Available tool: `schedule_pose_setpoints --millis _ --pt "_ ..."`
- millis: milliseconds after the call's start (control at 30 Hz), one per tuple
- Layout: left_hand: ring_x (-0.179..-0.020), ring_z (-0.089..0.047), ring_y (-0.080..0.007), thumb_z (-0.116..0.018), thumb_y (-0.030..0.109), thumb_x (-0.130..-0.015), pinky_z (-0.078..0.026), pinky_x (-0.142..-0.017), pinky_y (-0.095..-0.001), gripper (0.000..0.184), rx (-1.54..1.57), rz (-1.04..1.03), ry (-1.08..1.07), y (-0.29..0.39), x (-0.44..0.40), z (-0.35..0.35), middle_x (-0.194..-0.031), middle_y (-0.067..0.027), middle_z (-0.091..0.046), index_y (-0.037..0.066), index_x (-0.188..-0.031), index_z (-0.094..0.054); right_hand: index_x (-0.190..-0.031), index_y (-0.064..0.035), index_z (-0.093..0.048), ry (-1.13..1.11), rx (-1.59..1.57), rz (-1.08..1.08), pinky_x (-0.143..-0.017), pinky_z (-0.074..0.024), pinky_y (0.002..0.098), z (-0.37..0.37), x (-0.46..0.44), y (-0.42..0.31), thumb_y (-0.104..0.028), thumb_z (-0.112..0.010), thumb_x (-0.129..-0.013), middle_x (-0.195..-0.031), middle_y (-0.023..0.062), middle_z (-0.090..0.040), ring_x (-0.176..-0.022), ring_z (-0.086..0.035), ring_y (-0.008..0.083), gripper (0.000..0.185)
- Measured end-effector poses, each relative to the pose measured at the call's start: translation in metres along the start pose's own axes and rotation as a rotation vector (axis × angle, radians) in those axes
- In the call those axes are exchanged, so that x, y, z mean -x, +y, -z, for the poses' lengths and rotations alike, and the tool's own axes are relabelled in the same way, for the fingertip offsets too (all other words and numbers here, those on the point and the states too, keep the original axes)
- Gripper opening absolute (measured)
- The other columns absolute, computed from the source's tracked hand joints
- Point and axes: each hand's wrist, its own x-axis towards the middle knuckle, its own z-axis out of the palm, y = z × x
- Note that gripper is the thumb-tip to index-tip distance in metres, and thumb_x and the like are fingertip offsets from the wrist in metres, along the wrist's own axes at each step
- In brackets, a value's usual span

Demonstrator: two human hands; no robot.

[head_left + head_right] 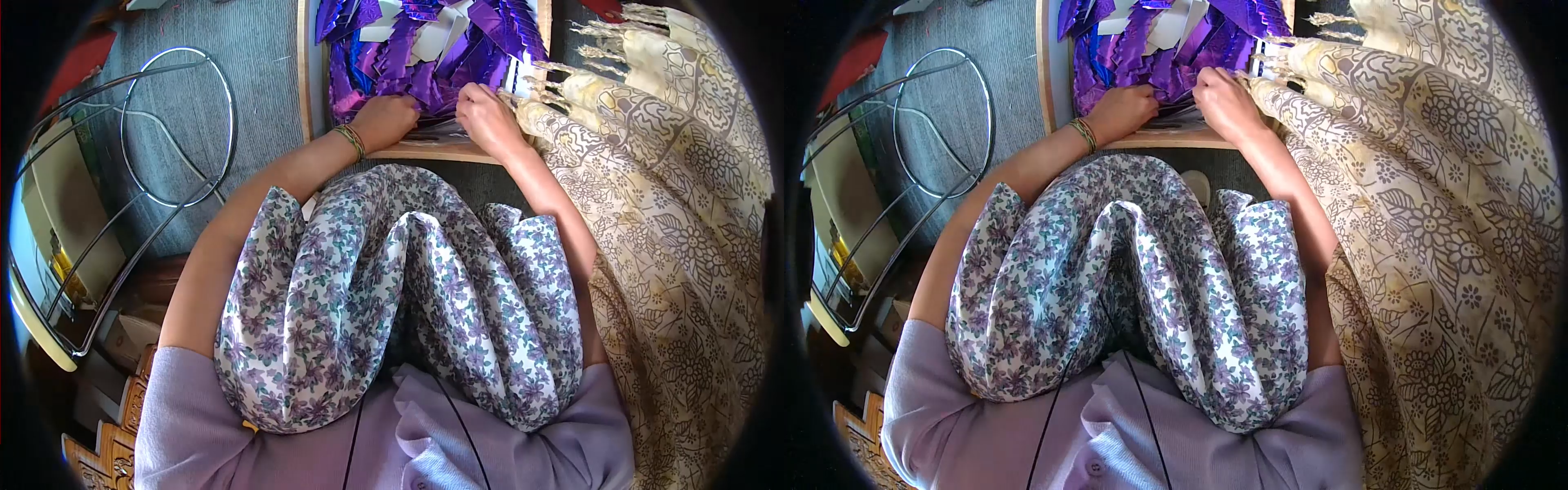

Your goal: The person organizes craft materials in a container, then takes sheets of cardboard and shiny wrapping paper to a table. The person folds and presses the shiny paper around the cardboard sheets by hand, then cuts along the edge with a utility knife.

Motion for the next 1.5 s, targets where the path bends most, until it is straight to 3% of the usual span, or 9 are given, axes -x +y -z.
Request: schedule_pose_setpoints --millis 100,233,567,733,933,1100,1233,1400,1500 --pt "-0.062 -0.056 -0.0277 -0.050 0.013 -0.080 -0.047 -0.057 -0.0367 0.014 -0.016 0.019 0.010 -0.003 -0.002 -0.005 -0.079 -0.0081 -0.055 0.004 -0.075 -0.059 -0.073 -0.0026 -0.061 0.066 0.004 -0.012 -0.074 -0.0445 0.0339 -0.003 0.000 0.001 -0.004 -0.058 -0.072 -0.095 0.0053 -0.050 -0.088 -0.050 0.0229 0.004" --pt "-0.063 -0.058 -0.0296 -0.050 0.011 -0.075 -0.048 -0.057 -0.0368 0.013 0.061 0.086 0.035 -0.004 -0.003 -0.011 -0.080 -0.0109 -0.059 0.003 -0.074 -0.060 -0.068 -0.0017 -0.061 0.176 0.020 0.152 -0.073 -0.0444 0.0319 -0.007 0.007 0.003 -0.004 -0.058 -0.071 -0.094 0.0043 -0.050 -0.086 -0.049 0.0213 0.005" --pt "-0.068 -0.058 -0.0291 -0.051 0.015 -0.078 -0.047 -0.062 -0.0372 0.015 0.192 0.071 0.043 -0.006 -0.001 -0.009 -0.080 -0.0095 -0.059 0.004 -0.075 -0.060 -0.072 0.0008 -0.064 0.029 -0.053 -0.036 -0.073 -0.0469 0.0349 -0.003 0.001 0.003 0.000 -0.058 -0.072 -0.094 0.0072 -0.051 -0.082 -0.050 0.0218 0.006" --pt "-0.070 -0.057 -0.0262 -0.054 0.017 -0.079 -0.045 -0.066 -0.0343 0.014 0.211 0.067 0.000 -0.007 0.000 -0.005 -0.082 -0.0069 -0.058 0.006 -0.079 -0.063 -0.074 0.0005 -0.063 0.043 -0.039 -0.021 -0.072 -0.0468 0.0345 -0.004 0.002 0.005 0.002 -0.060 -0.070 -0.093 0.0072 -0.051 -0.081 -0.049 0.0211 0.005" --pt "-0.070 -0.058 -0.0284 -0.050 0.016 -0.079 -0.047 -0.064 -0.0368 0.016 0.195 0.030 0.027 -0.009 -0.002 -0.010 -0.081 -0.0087 -0.059 0.004 -0.075 -0.060 -0.075 0.0006 -0.063 0.129 -0.025 0.009 -0.072 -0.0460 0.0340 -0.011 0.003 0.006 0.000 -0.059 -0.071 -0.089 0.0071 -0.050 -0.081 -0.049 0.0215 0.005" --pt "-0.071 -0.059 -0.0273 -0.050 0.015 -0.079 -0.047 -0.065 -0.0361 0.015 0.082 0.124 -0.004 -0.006 -0.005 -0.013 -0.082 -0.0077 -0.059 0.005 -0.075 -0.060 -0.065 -0.0019 -0.062 0.143 0.018 0.081 -0.073 -0.0439 0.0305 -0.014 0.008 0.003 -0.002 -0.062 -0.067 -0.090 0.0056 -0.051 -0.085 -0.048 0.0217 0.002" --pt "-0.070 -0.059 -0.0273 -0.050 0.014 -0.079 -0.048 -0.063 -0.0365 0.014 0.117 0.099 0.030 -0.005 -0.004 -0.014 -0.082 -0.0079 -0.059 0.004 -0.076 -0.060 -0.063 -0.0025 -0.062 0.016 -0.055 -0.120 -0.073 -0.0438 0.0312 -0.019 0.006 0.006 -0.003 -0.063 -0.067 -0.091 0.0058 -0.051 -0.087 -0.048 0.0223 0.004" --pt "-0.067 -0.059 -0.0284 -0.050 0.013 -0.078 -0.048 -0.061 -0.0371 0.013 0.206 0.050 0.111 -0.008 -0.001 -0.015 -0.081 -0.0090 -0.060 0.004 -0.076 -0.059 -0.073 0.0013 -0.062 -0.017 -0.086 -0.125 -0.072 -0.0449 0.0341 -0.005 0.002 0.003 -0.006 -0.058 -0.074 -0.088 0.0096 -0.051 -0.083 -0.048 0.0239 0.008" --pt "-0.066 -0.058 -0.0281 -0.051 0.014 -0.078 -0.047 -0.061 -0.0364 0.012 0.198 0.036 0.099 -0.009 0.001 -0.015 -0.080 -0.0089 -0.059 0.004 -0.077 -0.059 -0.067 0.0002 -0.061 0.000 -0.107 -0.160 -0.073 -0.0440 0.0340 -0.010 0.001 0.004 -0.005 -0.062 -0.070 -0.088 0.0086 -0.052 -0.084 -0.049 0.0236 0.006"
